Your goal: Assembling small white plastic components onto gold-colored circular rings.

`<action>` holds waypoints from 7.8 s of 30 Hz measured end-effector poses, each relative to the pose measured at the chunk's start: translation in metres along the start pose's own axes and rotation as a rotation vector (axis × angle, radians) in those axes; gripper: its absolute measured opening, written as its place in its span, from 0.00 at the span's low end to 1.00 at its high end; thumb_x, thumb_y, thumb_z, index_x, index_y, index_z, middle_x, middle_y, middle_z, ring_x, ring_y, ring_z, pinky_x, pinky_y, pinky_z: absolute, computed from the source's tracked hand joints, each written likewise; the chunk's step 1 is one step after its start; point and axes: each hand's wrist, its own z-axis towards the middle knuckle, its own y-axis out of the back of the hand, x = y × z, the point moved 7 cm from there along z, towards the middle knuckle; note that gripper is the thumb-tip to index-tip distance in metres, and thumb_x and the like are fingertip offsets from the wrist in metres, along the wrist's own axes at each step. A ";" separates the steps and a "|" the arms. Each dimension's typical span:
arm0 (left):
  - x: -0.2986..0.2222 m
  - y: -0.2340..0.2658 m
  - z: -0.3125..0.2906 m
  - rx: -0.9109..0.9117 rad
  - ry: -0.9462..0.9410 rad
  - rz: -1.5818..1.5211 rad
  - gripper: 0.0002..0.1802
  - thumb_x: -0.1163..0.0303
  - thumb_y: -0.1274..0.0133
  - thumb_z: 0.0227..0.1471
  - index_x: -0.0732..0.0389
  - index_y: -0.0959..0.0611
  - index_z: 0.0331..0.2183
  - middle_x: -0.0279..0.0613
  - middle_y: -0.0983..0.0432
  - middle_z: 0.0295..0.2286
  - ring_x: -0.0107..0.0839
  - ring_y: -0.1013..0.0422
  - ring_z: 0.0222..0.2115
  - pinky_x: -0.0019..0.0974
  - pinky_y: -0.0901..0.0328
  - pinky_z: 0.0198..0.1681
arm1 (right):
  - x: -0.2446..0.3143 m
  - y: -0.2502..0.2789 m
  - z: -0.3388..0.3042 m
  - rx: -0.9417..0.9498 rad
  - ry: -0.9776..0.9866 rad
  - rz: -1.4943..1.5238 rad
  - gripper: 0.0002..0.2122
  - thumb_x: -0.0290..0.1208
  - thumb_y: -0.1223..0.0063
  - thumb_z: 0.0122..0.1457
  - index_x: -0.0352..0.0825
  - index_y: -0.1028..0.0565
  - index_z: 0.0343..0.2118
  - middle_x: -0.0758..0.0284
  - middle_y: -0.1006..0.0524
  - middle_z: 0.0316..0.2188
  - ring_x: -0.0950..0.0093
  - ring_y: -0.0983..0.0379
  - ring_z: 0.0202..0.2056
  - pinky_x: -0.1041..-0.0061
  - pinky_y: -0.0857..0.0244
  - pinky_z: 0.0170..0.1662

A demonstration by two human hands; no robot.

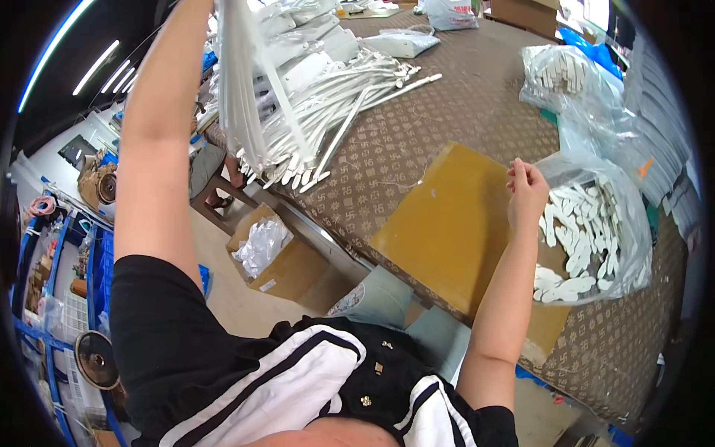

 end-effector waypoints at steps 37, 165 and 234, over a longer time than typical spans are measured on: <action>-0.220 -0.267 -0.453 1.376 -0.235 -0.197 0.61 0.48 0.33 0.23 0.45 0.46 0.59 0.49 0.49 0.56 0.46 0.54 0.58 0.52 0.60 0.59 | -0.049 -0.022 -0.001 0.277 -0.184 0.077 0.22 0.45 0.61 0.61 0.29 0.30 0.46 0.59 0.27 0.43 0.72 0.33 0.46 0.75 0.44 0.51; -0.314 -0.279 -0.451 1.444 -0.444 -0.231 0.47 0.58 0.35 0.27 0.57 0.37 0.50 0.50 0.37 0.45 0.48 0.42 0.49 0.45 0.42 0.51 | 0.015 0.016 -0.124 -0.332 0.112 -0.389 0.30 0.21 0.58 0.45 0.33 0.44 0.56 0.50 0.34 0.47 0.57 0.36 0.45 0.67 0.42 0.50; -0.193 -0.306 -0.392 0.988 0.887 -2.448 0.19 0.71 0.48 0.34 0.63 0.26 0.35 0.41 0.29 0.29 0.31 0.31 0.26 0.36 0.36 0.29 | 0.059 -0.057 -0.059 0.018 0.384 -0.256 0.09 0.23 0.48 0.52 0.33 0.27 0.38 0.69 0.31 0.33 0.82 0.33 0.31 0.83 0.38 0.34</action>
